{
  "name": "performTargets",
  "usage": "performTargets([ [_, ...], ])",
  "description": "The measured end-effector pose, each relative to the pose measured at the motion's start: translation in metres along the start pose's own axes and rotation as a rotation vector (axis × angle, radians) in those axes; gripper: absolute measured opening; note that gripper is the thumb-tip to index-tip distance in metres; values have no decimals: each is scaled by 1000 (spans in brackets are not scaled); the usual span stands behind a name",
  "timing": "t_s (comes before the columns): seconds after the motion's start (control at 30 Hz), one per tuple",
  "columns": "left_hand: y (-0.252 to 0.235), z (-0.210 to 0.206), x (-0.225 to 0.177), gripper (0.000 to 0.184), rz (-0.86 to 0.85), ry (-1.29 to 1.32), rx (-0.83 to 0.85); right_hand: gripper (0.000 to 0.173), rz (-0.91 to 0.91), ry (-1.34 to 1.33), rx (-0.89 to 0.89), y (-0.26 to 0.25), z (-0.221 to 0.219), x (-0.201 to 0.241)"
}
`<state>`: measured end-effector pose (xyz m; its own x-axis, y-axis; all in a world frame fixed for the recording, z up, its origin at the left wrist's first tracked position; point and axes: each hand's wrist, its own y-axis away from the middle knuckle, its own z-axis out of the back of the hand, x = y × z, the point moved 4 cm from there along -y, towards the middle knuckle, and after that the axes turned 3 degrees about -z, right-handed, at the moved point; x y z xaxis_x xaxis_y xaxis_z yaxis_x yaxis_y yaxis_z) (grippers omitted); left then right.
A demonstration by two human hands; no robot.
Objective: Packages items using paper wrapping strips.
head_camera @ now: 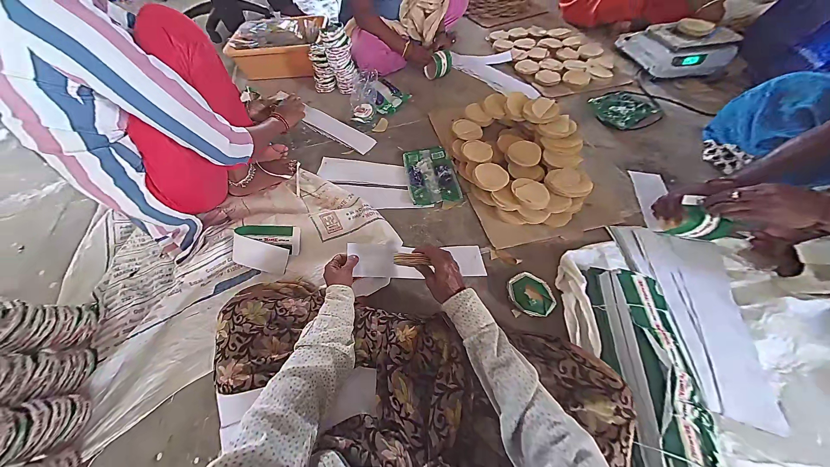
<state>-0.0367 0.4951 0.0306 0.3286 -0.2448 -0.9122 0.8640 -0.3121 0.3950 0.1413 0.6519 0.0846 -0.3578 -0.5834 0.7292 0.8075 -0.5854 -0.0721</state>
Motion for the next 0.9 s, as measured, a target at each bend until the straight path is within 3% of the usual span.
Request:
performTargets([
  [0.17,2,-1,-11,16,-134,-150,39,43,-129,157,326,-37,-48,-4],
  [0.3,11,-15,-20,19,-320,-178,152,45,-138,126,265,-33,-49,-15],
  [0.4,18,-31,-24,33,-460,-159,266,41,-128,46,198,-31,-47,-21],
  [0.47,18,-36,-25,35,-563,-208,243,38,-120,-22,141,-28,-47,-27],
  [0.53,12,-38,-24,35,-512,-193,164,38,-141,-83,107,-23,-44,-29],
  [0.67,2,-32,-31,38,-137,-107,88,33,-124,-120,55,-17,-38,-22],
  [0.77,-5,-26,-24,18,-189,-109,115,33,-103,-84,56,-17,-34,-12],
  [0.9,-2,-20,-24,23,-206,-219,188,34,-142,-47,84,-16,-28,5],
])
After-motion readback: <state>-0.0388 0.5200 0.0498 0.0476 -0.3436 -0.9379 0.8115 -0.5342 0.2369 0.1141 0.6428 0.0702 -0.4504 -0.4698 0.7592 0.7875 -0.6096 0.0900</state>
